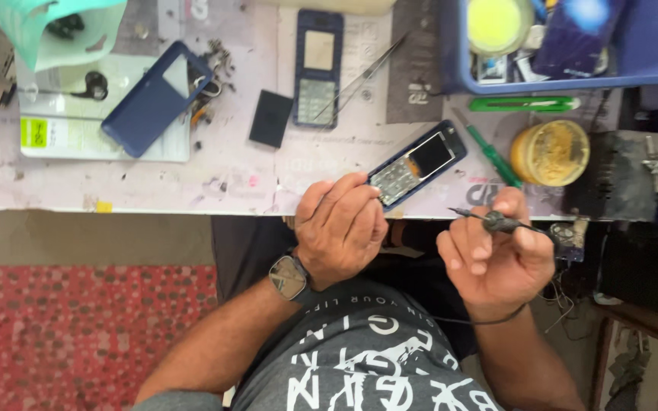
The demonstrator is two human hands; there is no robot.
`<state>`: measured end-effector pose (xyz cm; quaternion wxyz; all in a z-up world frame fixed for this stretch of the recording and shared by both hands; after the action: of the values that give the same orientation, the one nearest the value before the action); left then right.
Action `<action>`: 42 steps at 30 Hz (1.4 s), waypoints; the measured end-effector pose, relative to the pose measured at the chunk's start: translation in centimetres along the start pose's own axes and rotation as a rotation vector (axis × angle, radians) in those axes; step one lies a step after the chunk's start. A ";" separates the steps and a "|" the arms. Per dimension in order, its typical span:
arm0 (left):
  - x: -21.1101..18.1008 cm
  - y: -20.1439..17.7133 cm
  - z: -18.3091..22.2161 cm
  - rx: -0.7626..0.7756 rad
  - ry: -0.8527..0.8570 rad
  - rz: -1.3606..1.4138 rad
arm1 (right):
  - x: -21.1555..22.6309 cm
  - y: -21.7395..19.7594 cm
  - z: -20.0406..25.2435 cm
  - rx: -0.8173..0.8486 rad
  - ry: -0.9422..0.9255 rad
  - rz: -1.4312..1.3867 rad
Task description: The person uses a soldering iron and tweezers to work on the internal circuit board of a disassembled mobile phone. They apply flux and solder to specific points on the board while holding the device steady.
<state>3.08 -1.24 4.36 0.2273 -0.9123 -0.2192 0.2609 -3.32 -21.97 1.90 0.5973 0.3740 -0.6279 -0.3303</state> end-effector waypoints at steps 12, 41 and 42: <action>-0.3 0.0 0.0 -0.009 0.010 -0.021 | -0.1 0.6 -0.3 -0.055 0.028 -0.229; -1.0 0.9 -0.4 0.090 0.025 -0.140 | 10.9 4.6 3.6 -0.474 -0.703 1.956; -1.1 0.9 -0.5 0.098 0.026 -0.140 | 10.9 4.5 3.3 -0.425 -0.721 1.962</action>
<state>2.80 -2.65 4.66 0.2923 -0.8858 -0.2664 0.2429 -7.01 -29.24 11.03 0.4339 -0.5268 -0.7238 0.1013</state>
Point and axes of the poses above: each hand's wrist, its own z-axis away from the middle knuckle, its own y-axis out of the palm, x = y × z, the point moved 5 cm from there along -z, towards the middle knuckle
